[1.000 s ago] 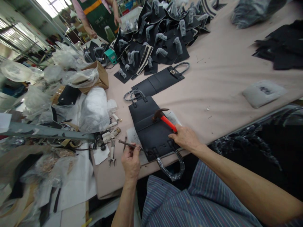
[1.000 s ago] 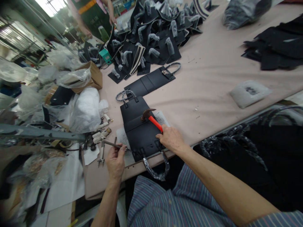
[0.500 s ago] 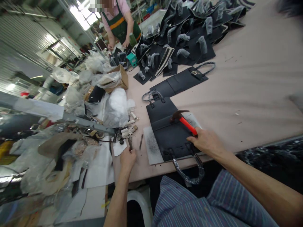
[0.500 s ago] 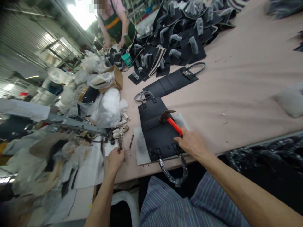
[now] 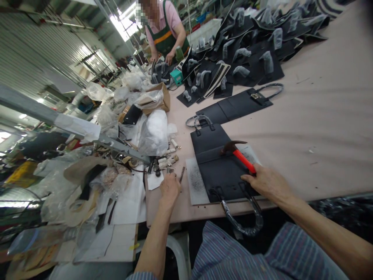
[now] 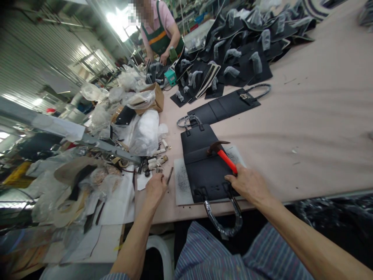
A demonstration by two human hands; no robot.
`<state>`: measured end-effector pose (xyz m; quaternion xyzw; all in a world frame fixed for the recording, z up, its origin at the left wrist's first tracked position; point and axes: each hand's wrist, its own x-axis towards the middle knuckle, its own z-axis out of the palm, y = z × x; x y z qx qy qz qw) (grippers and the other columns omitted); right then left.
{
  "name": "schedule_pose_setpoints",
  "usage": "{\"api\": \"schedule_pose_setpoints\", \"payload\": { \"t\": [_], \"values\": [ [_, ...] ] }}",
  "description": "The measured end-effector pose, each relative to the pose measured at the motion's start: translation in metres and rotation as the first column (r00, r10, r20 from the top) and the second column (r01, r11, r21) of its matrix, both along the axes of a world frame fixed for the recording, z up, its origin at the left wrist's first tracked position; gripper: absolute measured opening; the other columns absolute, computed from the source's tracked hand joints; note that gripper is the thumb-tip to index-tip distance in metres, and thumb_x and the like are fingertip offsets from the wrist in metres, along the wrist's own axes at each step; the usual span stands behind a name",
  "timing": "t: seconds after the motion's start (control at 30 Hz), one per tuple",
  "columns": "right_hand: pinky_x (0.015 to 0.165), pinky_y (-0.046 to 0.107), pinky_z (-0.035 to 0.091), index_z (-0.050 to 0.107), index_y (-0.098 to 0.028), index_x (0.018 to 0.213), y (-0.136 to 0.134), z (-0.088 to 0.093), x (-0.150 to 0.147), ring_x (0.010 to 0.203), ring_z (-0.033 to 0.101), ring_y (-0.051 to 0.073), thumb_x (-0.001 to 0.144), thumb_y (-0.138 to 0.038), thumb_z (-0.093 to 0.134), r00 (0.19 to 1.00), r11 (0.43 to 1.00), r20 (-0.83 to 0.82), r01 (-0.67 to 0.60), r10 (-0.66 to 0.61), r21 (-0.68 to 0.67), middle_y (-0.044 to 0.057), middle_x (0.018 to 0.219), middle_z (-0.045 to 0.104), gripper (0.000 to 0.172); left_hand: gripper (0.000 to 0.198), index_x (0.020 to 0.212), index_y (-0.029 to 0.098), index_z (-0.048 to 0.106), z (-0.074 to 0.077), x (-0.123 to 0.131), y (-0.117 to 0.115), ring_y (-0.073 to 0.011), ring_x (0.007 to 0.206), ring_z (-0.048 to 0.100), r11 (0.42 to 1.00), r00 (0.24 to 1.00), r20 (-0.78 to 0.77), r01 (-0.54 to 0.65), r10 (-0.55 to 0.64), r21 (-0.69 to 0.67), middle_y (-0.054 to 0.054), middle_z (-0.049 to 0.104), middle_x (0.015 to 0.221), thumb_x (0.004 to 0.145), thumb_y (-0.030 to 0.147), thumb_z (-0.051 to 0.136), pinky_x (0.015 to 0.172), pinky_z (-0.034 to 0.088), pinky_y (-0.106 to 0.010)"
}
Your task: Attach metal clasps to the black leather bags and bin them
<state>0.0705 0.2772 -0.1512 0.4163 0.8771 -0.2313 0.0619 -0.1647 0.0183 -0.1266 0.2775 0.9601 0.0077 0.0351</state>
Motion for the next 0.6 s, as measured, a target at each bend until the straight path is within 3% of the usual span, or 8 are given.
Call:
{"api": "schedule_pose_setpoints", "payload": {
  "t": [0.13,0.2,0.33,0.43,0.5,0.53,0.6],
  "values": [
    [0.066,0.037,0.043,0.065,-0.015,0.113,-0.001,0.002,-0.001,0.086,0.070,0.034,0.095,-0.050,0.056,0.999,0.999,0.053,-0.005,0.003,0.037,0.016,0.091,0.073,0.040,0.013,0.087,0.017,0.070,-0.003,-0.012,0.023,-0.0332,0.105,0.069,0.995,0.971,0.221,-0.096,0.094,-0.001,-0.019,0.074,0.104,0.085,0.029,0.068,0.087,0.050,-0.038],
    [0.068,0.036,0.044,0.065,-0.016,0.114,-0.001,0.005,-0.001,0.087,0.070,0.032,0.095,-0.051,0.057,0.998,1.000,0.056,-0.007,0.005,0.026,0.014,0.092,0.073,0.040,0.011,0.078,0.016,0.068,-0.005,-0.020,0.033,-0.0346,0.103,0.070,0.989,0.948,0.285,-0.146,0.141,-0.006,-0.020,0.075,0.098,0.077,0.025,0.073,0.085,0.050,-0.038],
    [0.071,0.036,0.045,0.064,-0.018,0.114,0.000,0.007,-0.001,0.088,0.070,0.031,0.095,-0.051,0.058,0.999,1.000,0.037,0.008,-0.008,0.011,0.013,0.093,0.072,0.039,0.017,0.056,0.018,0.058,-0.005,-0.037,0.039,-0.0331,0.083,0.073,0.986,0.916,0.379,-0.161,0.131,0.050,-0.013,0.070,0.065,0.065,0.017,0.072,0.075,0.052,-0.036],
    [0.072,0.037,0.046,0.064,-0.017,0.113,0.001,0.008,-0.001,0.087,0.069,0.031,0.094,-0.050,0.059,1.000,1.000,0.017,0.023,-0.022,-0.008,0.013,0.092,0.072,0.038,0.016,0.059,0.019,0.056,0.008,-0.036,0.032,-0.0255,0.065,0.070,0.971,0.892,0.441,-0.184,0.098,0.156,-0.006,0.063,0.055,0.070,0.025,0.065,0.065,0.052,-0.032],
    [0.071,0.037,0.046,0.063,-0.017,0.112,0.002,0.008,0.000,0.087,0.069,0.030,0.093,-0.050,0.060,1.000,0.999,0.004,0.030,-0.030,-0.024,0.014,0.091,0.072,0.038,0.016,0.070,0.018,0.058,0.018,-0.022,0.030,-0.0200,0.061,0.068,0.889,0.847,0.529,-0.273,0.041,0.368,-0.004,0.067,0.062,0.074,0.033,0.062,0.062,0.053,-0.029],
    [0.071,0.037,0.046,0.063,-0.017,0.112,0.002,0.008,0.000,0.086,0.069,0.030,0.093,-0.050,0.060,0.999,0.999,-0.002,0.033,-0.033,-0.027,0.014,0.091,0.072,0.038,0.020,0.076,0.017,0.059,0.022,-0.009,0.032,-0.0180,0.061,0.067,0.799,0.808,0.588,-0.344,-0.016,0.494,-0.003,0.069,0.067,0.075,0.037,0.062,0.062,0.054,-0.028],
    [0.071,0.037,0.046,0.064,-0.018,0.111,0.003,0.008,0.000,0.086,0.069,0.030,0.092,-0.051,0.060,0.999,0.999,-0.012,0.034,-0.035,-0.028,0.013,0.091,0.072,0.038,0.030,0.085,0.017,0.060,0.025,0.025,0.041,-0.0162,0.062,0.067,0.559,0.709,0.677,-0.487,-0.195,0.671,-0.002,0.070,0.074,0.072,0.042,0.070,0.062,0.055,-0.027]
  ]
}}
